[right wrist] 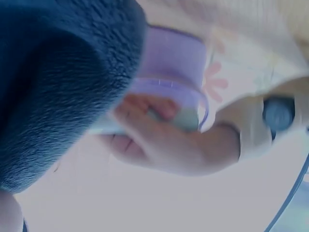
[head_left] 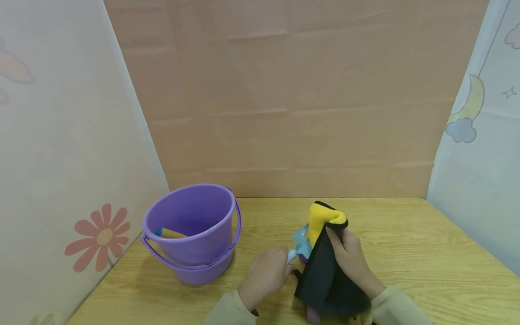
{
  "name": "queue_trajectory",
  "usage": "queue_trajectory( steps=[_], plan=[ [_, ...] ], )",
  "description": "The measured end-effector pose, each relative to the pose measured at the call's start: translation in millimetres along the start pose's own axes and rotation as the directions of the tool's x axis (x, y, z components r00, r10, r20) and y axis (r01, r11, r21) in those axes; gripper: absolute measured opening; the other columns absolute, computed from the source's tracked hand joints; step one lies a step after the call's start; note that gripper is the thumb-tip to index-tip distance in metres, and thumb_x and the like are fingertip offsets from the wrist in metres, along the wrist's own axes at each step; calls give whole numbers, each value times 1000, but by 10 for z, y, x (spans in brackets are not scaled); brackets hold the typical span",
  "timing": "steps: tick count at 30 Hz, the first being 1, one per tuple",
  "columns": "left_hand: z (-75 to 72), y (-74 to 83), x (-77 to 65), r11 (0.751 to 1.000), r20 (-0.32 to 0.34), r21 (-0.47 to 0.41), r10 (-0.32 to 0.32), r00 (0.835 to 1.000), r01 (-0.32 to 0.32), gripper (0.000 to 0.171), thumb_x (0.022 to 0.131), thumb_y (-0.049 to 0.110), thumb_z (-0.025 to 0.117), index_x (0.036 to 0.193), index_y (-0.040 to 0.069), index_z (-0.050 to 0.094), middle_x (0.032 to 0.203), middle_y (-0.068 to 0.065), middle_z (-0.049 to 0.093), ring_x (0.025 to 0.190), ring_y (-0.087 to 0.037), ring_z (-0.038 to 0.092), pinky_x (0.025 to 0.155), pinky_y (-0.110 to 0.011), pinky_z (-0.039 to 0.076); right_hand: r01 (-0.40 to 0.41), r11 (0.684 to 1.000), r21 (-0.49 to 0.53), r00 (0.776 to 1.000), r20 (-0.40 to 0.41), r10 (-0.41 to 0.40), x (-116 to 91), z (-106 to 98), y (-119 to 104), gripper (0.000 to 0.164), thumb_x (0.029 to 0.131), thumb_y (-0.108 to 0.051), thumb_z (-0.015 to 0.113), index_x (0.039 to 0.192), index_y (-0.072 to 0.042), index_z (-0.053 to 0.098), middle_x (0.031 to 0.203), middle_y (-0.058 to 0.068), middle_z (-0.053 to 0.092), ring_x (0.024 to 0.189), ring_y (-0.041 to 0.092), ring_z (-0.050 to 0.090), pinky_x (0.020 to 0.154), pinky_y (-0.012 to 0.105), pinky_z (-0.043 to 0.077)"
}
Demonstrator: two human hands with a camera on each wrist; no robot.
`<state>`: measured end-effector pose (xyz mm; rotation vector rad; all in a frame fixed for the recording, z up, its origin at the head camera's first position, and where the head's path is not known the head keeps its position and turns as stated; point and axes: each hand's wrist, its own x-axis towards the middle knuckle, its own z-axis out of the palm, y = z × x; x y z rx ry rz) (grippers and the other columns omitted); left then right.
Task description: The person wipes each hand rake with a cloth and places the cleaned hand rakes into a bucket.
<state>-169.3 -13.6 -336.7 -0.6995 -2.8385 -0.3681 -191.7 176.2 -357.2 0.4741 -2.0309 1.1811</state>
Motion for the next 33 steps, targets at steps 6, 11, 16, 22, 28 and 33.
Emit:
queue_trajectory(
  steps=[6,11,16,22,28,33],
  plan=[
    [-5,-78,7,1000,-2,-17,-11,1000,11,23,80,25,71,74,9,55,58,5,42,48,-6,37,41,-20,33,-310,895,322,935,-67,348,113,-142,-79,22,98,-16,43,87,2,51,68,-5,53,61,4,53,54,18,44],
    [-49,-137,0,998,-10,-67,-20,1000,19,24,81,22,70,71,9,53,55,5,40,46,-6,35,40,-19,32,-297,773,560,908,-85,410,177,-256,-79,18,98,-20,42,98,-4,49,83,-3,55,74,5,57,63,16,47],
    [-72,-162,12,993,-53,-112,-51,997,45,26,82,22,68,70,10,48,55,4,38,46,-7,35,40,-21,32,-328,692,643,884,-49,464,189,-295,-60,24,98,-24,40,108,-2,43,92,-2,52,82,5,56,69,15,47],
    [-121,-176,2,986,-132,-164,-40,990,18,26,84,21,66,72,10,46,56,5,35,46,-6,33,40,-20,30,-434,573,695,805,13,593,196,-293,-37,26,96,-32,44,98,-7,51,86,-5,53,78,3,57,68,16,48],
    [-184,-115,12,974,-127,-226,-33,991,4,27,85,22,65,71,11,45,56,6,34,45,-5,32,39,-19,29,-542,428,723,757,198,623,155,-232,-21,30,95,-42,40,94,-16,54,88,-11,55,84,0,55,75,16,46],
    [-206,-50,0,976,-150,-215,-7,989,-25,28,84,20,66,71,11,44,55,6,32,45,-4,30,39,-17,27,-656,374,656,705,355,615,120,-150,-18,48,95,-52,29,130,-21,35,109,-17,48,103,-4,46,89,15,37]
  ],
)
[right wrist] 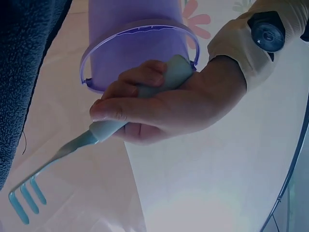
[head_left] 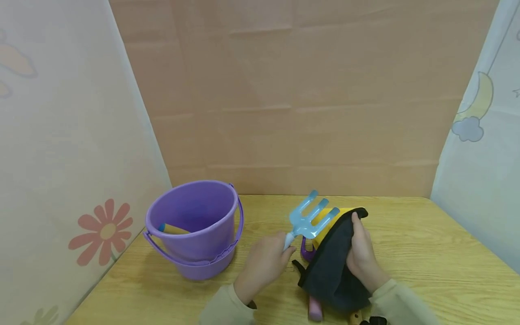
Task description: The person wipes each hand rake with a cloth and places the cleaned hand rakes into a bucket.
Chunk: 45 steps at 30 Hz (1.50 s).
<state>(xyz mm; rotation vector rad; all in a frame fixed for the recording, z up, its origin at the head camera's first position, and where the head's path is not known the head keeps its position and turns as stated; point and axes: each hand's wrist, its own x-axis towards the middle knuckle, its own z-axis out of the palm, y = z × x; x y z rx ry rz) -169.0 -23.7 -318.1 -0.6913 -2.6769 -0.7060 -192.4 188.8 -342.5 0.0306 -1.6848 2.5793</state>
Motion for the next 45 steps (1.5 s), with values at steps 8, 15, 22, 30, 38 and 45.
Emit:
queue_trajectory(
  steps=[8,15,22,30,38,45],
  plan=[
    [29,69,12,999,-21,41,33,999,-32,25,84,22,66,72,11,47,56,7,36,45,-3,31,39,-16,28,-120,992,-26,990,74,122,8,38,79,71,93,-58,19,147,-20,-7,152,-2,3,135,7,11,109,27,14],
    [94,111,32,995,-29,82,61,998,-58,28,84,26,67,71,11,47,55,7,35,44,-2,31,38,-15,25,-141,989,51,980,146,132,1,52,147,64,93,-58,19,146,-24,8,140,-12,28,116,-7,37,99,16,30],
    [134,150,40,993,7,104,55,998,-55,24,85,28,66,79,10,51,57,6,39,45,-6,35,39,-19,27,-199,916,349,904,426,34,-25,73,132,45,100,-41,17,109,-20,55,111,-8,57,104,1,51,90,19,39],
    [158,153,47,995,24,88,45,999,-47,23,86,27,64,81,9,52,58,4,39,46,-7,36,40,-20,27,-300,873,384,789,615,1,-31,41,97,56,99,-44,8,113,-14,54,114,-1,57,107,9,53,92,25,41],
    [166,135,40,996,78,67,47,996,-52,23,87,25,64,77,8,52,56,4,38,45,-6,34,40,-18,27,-254,847,467,835,548,-52,-31,32,101,57,98,-46,11,110,-11,54,113,-2,56,106,5,51,90,22,40],
    [162,139,19,995,89,70,62,994,-68,25,87,25,64,74,8,52,56,5,38,45,-6,34,40,-18,27,-165,849,502,858,498,-127,-17,15,86,54,97,-49,15,109,-11,51,110,-1,54,107,6,51,93,22,39]
  ],
)
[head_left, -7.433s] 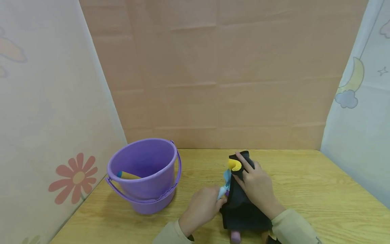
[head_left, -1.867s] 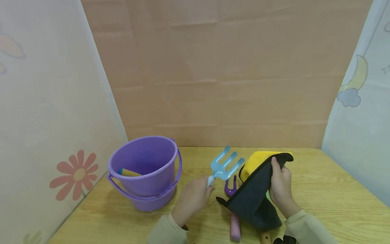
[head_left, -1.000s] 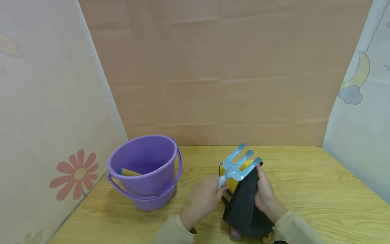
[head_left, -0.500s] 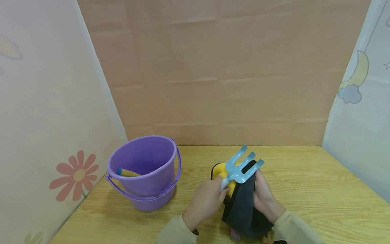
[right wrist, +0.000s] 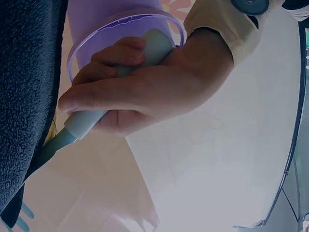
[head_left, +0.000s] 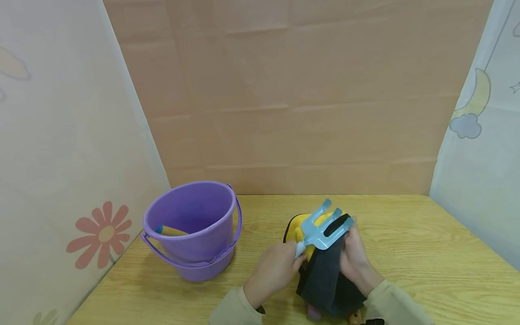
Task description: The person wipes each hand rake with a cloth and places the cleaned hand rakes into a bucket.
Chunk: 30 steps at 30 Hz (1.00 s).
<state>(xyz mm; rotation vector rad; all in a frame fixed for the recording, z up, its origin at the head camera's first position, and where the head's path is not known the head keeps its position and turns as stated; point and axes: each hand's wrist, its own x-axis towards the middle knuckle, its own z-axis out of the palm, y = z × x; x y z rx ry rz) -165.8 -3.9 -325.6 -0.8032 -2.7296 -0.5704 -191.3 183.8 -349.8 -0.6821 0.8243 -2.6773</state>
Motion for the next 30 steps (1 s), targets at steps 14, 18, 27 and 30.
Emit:
queue_trajectory(
  steps=[14,18,27,30],
  plan=[
    [-16,-2,-28,1000,75,-10,-16,997,17,21,86,20,65,75,6,53,57,4,39,46,-6,34,40,-20,30,-123,847,-518,951,-305,-49,38,-52,-105,73,92,-60,9,144,-16,-18,150,7,-20,136,23,-15,109,41,-6],
    [-21,2,-27,999,84,-19,-31,996,32,21,86,20,65,76,6,54,57,3,40,47,-7,35,40,-21,30,-141,810,-569,941,-331,-69,46,-43,-117,71,96,-54,15,143,-13,-19,150,6,-18,136,23,-13,109,42,-5],
    [-12,-24,-25,999,68,-16,-30,997,31,23,86,20,64,71,7,51,57,3,39,48,-7,35,40,-21,30,-166,750,-641,926,-362,-104,44,-41,-130,61,97,-48,24,136,-1,16,137,5,23,127,10,25,105,23,25],
    [-3,-42,-37,1000,58,-8,-25,998,26,29,87,21,63,66,10,46,55,4,36,46,-6,33,39,-20,29,-106,769,-631,930,-337,-149,38,-60,-110,42,99,-39,32,121,-3,31,121,-3,39,114,1,37,94,15,35]
  ],
)
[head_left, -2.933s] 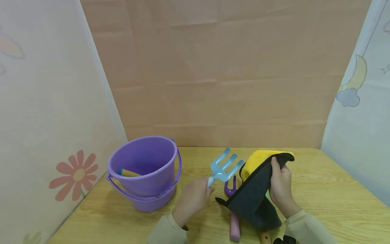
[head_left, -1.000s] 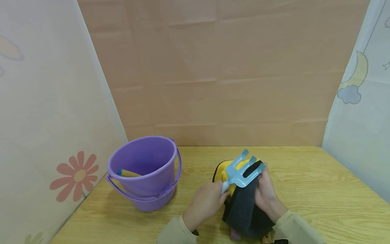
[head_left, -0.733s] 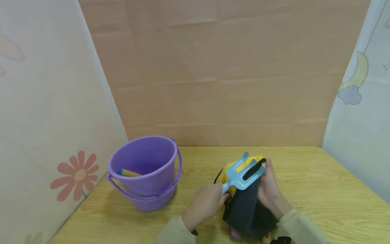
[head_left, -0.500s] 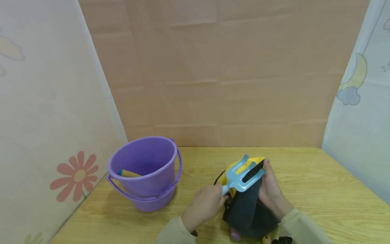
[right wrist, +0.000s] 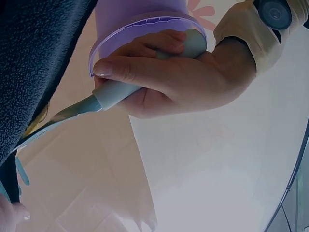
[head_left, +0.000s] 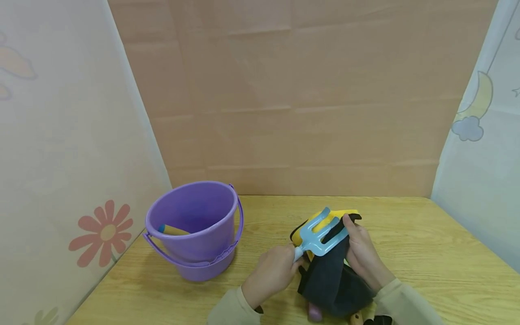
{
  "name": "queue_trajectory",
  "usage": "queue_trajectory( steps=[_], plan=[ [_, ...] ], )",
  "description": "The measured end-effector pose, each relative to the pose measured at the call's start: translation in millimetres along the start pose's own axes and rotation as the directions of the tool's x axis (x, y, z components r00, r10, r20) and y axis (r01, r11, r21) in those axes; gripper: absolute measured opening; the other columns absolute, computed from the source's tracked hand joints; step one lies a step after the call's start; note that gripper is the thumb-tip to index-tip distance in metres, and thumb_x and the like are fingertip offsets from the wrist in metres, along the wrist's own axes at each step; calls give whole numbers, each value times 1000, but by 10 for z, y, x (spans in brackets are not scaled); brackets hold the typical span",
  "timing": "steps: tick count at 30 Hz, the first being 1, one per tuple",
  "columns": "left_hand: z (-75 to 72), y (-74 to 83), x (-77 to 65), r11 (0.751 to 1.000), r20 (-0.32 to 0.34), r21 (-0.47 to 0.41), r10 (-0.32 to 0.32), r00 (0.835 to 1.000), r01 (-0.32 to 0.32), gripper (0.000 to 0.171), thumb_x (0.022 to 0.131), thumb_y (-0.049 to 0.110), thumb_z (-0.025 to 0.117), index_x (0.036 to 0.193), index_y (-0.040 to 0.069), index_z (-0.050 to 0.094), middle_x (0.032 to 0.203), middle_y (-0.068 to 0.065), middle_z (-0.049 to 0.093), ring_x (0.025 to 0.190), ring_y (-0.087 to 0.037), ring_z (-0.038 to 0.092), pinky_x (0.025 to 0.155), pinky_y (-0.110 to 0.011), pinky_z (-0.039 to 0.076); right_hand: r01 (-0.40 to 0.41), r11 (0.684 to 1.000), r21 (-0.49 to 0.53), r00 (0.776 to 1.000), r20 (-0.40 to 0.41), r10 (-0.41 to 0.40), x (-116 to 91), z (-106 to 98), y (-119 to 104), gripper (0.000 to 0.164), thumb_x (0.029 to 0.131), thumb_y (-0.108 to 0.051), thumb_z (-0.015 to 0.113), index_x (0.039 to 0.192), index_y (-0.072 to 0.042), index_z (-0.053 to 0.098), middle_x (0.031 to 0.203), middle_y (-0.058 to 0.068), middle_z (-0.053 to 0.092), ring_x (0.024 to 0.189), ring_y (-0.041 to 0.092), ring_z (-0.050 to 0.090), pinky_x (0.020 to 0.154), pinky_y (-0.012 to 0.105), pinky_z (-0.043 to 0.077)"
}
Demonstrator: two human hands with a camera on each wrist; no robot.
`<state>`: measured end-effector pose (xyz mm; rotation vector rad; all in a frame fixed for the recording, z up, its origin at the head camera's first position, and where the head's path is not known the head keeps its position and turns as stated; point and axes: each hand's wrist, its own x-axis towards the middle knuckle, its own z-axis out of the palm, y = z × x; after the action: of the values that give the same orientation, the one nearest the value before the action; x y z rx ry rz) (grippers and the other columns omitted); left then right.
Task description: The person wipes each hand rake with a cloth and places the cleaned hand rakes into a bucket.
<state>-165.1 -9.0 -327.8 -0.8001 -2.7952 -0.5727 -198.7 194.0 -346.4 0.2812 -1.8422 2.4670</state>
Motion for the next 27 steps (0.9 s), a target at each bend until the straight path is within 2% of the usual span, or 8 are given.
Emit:
queue_trajectory(
  steps=[3,10,16,19,22,24,27],
  plan=[
    [5,-8,-6,999,-5,33,7,1000,-7,33,87,21,63,63,12,43,54,5,34,46,-5,32,38,-20,29,51,998,33,999,-20,-51,-3,-12,22,28,99,-30,39,112,-5,37,109,-7,46,107,-1,44,90,15,38],
    [21,-25,-7,996,-2,82,17,1000,-17,27,83,18,68,65,13,48,55,6,38,48,-6,35,40,-21,30,91,995,44,992,-89,-87,-2,-27,26,15,95,-20,50,104,-8,48,105,-4,47,102,3,49,89,17,41],
    [25,-37,-16,995,-12,93,22,1000,-21,27,82,18,69,65,13,48,55,6,38,48,-6,35,39,-21,29,96,994,41,991,-102,-92,-12,-24,22,8,94,-18,52,98,-12,54,102,-5,49,100,3,49,88,17,42],
    [27,-47,-13,995,-5,98,16,1000,-16,26,82,19,69,66,13,49,56,6,38,48,-6,36,39,-22,30,70,996,56,994,-86,-65,-9,-18,16,15,96,-21,49,104,-9,49,107,-5,47,105,2,46,90,16,39],
    [22,-58,-4,996,7,93,12,1000,-13,26,83,20,68,67,13,49,57,6,38,49,-6,36,40,-22,30,7,998,55,999,-55,-3,-6,-29,5,32,97,-33,41,119,-10,37,120,-7,38,114,0,37,93,14,34],
    [13,-62,-1,996,7,90,16,1000,-16,26,84,21,67,68,13,49,57,6,38,49,-6,36,41,-21,31,-45,997,56,998,-44,47,-5,-40,-1,47,97,-43,33,131,-11,26,131,-5,30,122,2,28,96,14,30],
    [-8,-57,0,998,8,58,13,1000,-13,24,85,22,66,70,13,48,58,7,38,49,-6,35,42,-21,31,-123,988,90,991,-40,127,-4,-69,4,68,94,-54,22,146,-16,-2,149,-4,7,134,5,10,105,18,18]
  ],
)
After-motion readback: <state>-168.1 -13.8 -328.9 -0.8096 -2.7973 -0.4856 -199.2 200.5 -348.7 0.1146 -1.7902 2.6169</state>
